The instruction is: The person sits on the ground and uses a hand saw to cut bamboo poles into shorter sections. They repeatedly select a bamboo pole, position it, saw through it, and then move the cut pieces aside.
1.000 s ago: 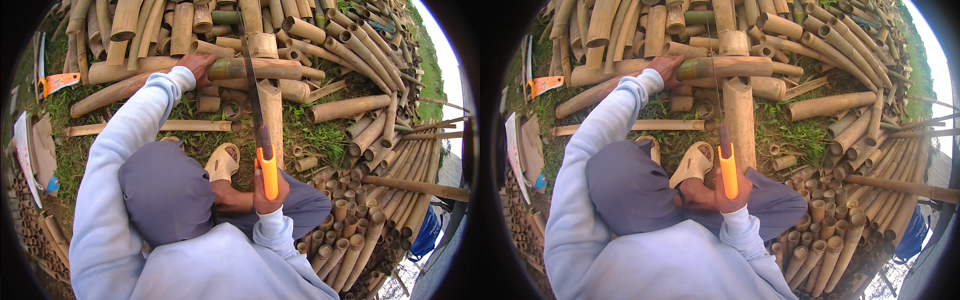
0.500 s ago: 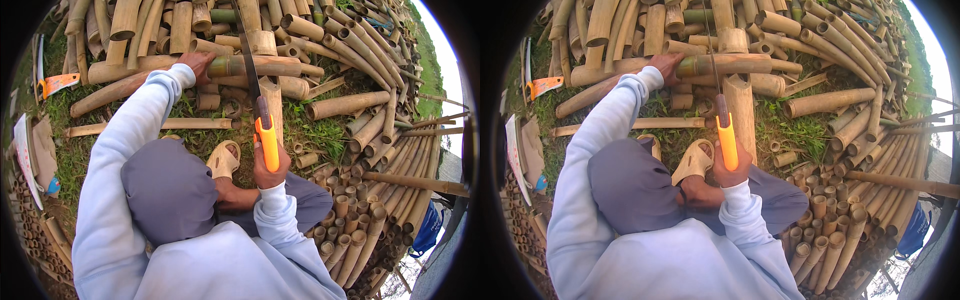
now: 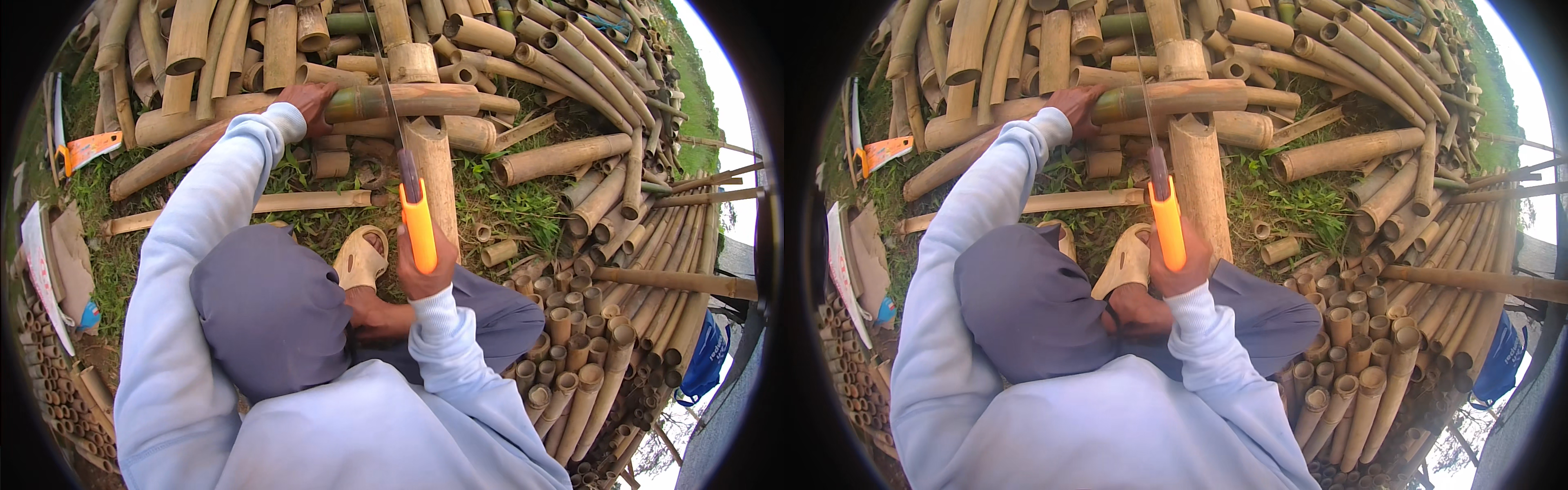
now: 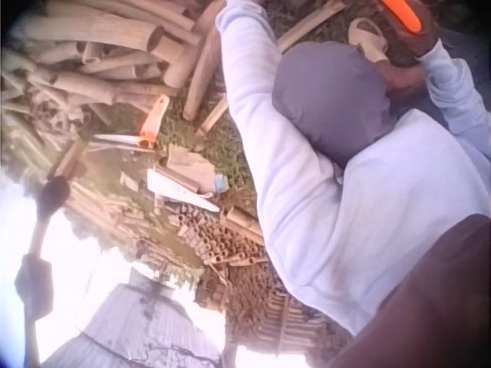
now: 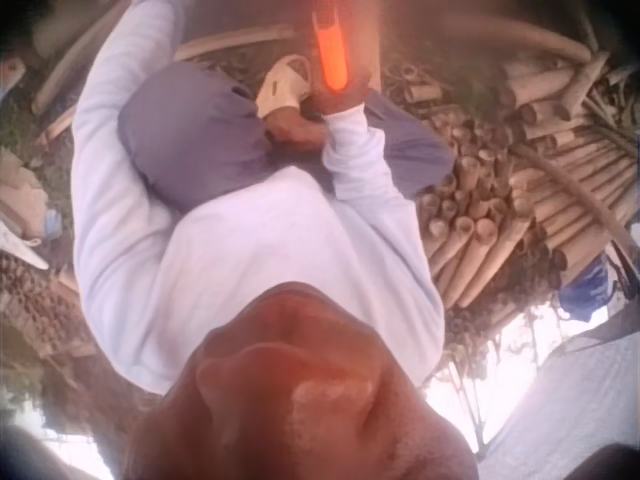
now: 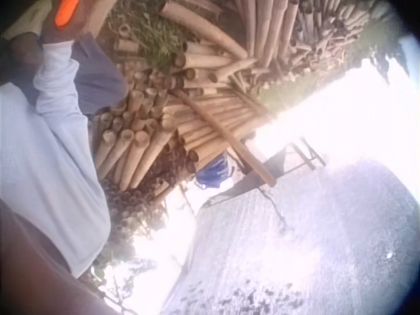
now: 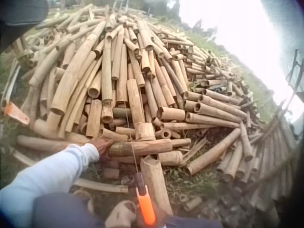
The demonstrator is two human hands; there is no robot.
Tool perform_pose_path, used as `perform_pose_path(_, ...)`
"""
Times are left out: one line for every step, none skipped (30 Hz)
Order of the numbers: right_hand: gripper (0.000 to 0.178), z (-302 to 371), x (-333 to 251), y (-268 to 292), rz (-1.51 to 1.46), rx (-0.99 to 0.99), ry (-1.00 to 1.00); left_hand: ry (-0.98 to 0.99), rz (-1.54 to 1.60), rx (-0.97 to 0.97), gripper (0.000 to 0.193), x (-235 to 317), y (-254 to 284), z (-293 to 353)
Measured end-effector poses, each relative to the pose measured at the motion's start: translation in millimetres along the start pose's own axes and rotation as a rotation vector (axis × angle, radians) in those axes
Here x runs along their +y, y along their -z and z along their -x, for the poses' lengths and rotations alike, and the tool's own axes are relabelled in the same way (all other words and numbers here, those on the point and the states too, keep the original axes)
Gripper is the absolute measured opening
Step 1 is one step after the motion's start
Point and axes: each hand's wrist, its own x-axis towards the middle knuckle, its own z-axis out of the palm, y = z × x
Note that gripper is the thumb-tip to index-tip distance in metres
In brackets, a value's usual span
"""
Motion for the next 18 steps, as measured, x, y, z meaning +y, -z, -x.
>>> perform_pose_path(0.014,25,8,13,0.077,-0.025,-0.019,0.01,-0.003,-0.011,0.062,-2,3,-3)
perform_pose_path(0.021,52,5,25,0.086,-0.03,-0.007,0.034,-0.004,-0.035,0.061,-5,1,-1)
perform_pose_path(0.027,76,3,36,0.089,-0.035,0.0,0.028,0.014,-0.023,0.064,-6,-4,2)
perform_pose_path(0.031,91,0,43,0.124,-0.032,0.025,0.011,0.025,-0.008,0.066,-8,-7,1)
perform_pose_path(0.035,97,-2,46,0.158,-0.024,0.051,-0.009,0.034,0.007,0.068,-9,-8,-1)
perform_pose_path(0.037,88,-5,42,0.111,-0.012,0.008,0.002,0.035,-0.008,0.068,-7,-8,-1)
perform_pose_path(0.03,64,-6,32,0.076,0.017,0.008,0.015,0.036,-0.024,0.068,-5,-8,-2)
perform_pose_path(0.017,38,1,19,0.064,0.024,0.003,0.023,0.036,-0.031,0.068,-3,-4,-3)
perform_pose_path(0.007,10,10,4,0.037,0.038,-0.009,-0.002,0.045,0.001,0.068,-3,-5,-5)
perform_pose_path(0.007,-21,-4,-13,-0.084,0.045,-0.02,-0.016,0.047,0.033,0.068,-5,-9,-7)
perform_pose_path(0.008,-34,6,-20,-0.03,0.024,0.053,-0.036,0.058,0.054,0.068,-3,-9,-5)
perform_pose_path(0.008,-30,7,-19,-0.058,0.013,0.023,-0.013,0.051,0.033,0.068,-3,-7,-4)
perform_pose_path(0.008,-27,5,-16,-0.085,0.003,-0.006,0.008,0.045,0.012,0.068,-4,-4,-4)
perform_pose_path(0.009,-10,6,-7,-0.044,0.011,-0.018,0.031,0.053,-0.009,0.068,-2,-1,-1)
perform_pose_path(0.011,10,9,3,-0.012,0.019,-0.016,0.032,0.021,-0.019,0.065,-2,8,-3)
perform_pose_path(0.015,35,4,14,-0.003,0.022,-0.029,0.031,-0.002,-0.041,0.062,1,14,-3)
perform_pose_path(0.019,62,0,25,0.0,0.014,-0.047,0.039,-0.026,-0.073,0.06,3,12,2)
perform_pose_path(0.023,84,-2,34,0.043,0.01,0.007,0.035,-0.032,-0.074,0.059,-4,8,2)
